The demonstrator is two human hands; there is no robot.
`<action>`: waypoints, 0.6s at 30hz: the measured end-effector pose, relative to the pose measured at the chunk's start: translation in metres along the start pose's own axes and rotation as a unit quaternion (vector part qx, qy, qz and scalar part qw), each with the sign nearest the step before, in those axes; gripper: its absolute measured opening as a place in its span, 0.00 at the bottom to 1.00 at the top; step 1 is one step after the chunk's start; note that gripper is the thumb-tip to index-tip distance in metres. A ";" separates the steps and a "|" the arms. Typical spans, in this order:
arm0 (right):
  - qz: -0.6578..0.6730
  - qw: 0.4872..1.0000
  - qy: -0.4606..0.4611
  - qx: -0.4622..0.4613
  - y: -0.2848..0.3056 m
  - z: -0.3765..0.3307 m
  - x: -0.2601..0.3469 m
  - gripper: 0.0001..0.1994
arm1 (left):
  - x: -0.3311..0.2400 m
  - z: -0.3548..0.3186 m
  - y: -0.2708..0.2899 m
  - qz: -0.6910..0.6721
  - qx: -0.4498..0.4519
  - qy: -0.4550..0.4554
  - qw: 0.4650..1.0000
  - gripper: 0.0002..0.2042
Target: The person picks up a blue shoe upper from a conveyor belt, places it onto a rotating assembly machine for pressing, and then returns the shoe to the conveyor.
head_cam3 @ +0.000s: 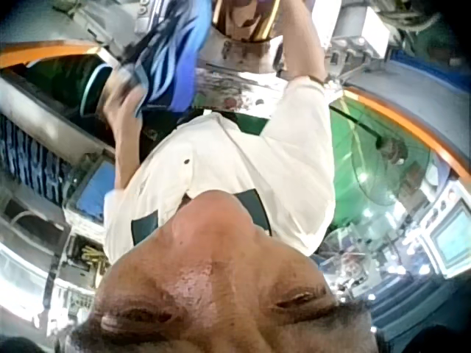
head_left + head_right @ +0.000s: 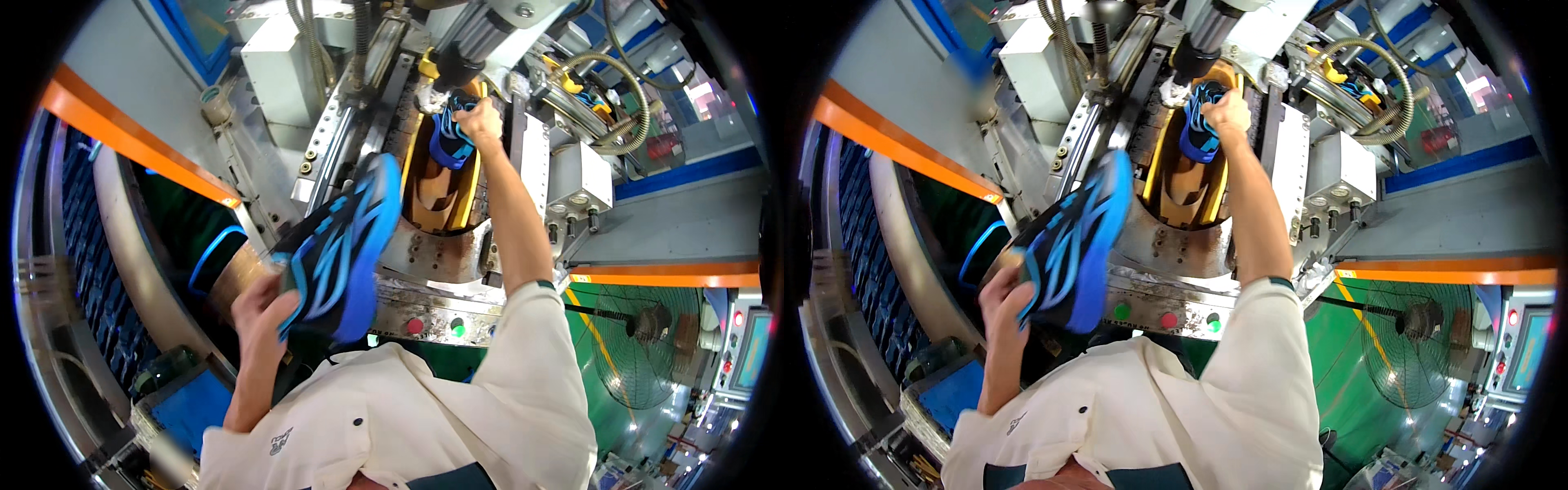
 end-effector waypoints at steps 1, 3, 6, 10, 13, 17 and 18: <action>0.004 0.999 0.028 -0.032 -0.023 0.000 -0.003 0.29 | -0.009 -0.017 0.025 0.003 -0.023 -0.021 1.000 0.20; -0.026 0.996 0.044 -0.078 -0.059 -0.002 -0.004 0.28 | -0.007 -0.047 0.081 0.008 -0.087 -0.065 0.994 0.18; -0.014 0.997 0.045 -0.054 -0.053 -0.010 0.007 0.29 | 0.007 -0.097 0.126 -0.036 -0.223 -0.104 0.969 0.15; 0.023 0.999 0.012 -0.024 -0.062 -0.008 -0.005 0.39 | 0.059 -0.155 0.149 -0.122 -0.379 -0.076 0.914 0.13; 0.250 0.876 0.376 -0.172 -0.012 -0.146 0.027 0.31 | 0.079 -0.196 0.142 -0.143 -0.475 0.004 0.868 0.13; 0.414 0.782 0.463 0.049 -0.017 -0.337 0.015 0.10 | 0.138 -0.230 0.156 -0.113 -0.491 0.059 0.862 0.13; 0.411 0.770 0.473 0.122 -0.037 -0.368 0.013 0.09 | 0.143 -0.232 0.153 -0.135 -0.487 0.056 0.861 0.12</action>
Point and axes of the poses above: each hand's wrist, its own z-axis towards the middle knuckle, its own y-axis out of the back of the hand, x = y × z, the point moved 5 cm from there along z, towards the middle knuckle, and after that the axes turned 9 degrees about -x, right-handed, at the moved point
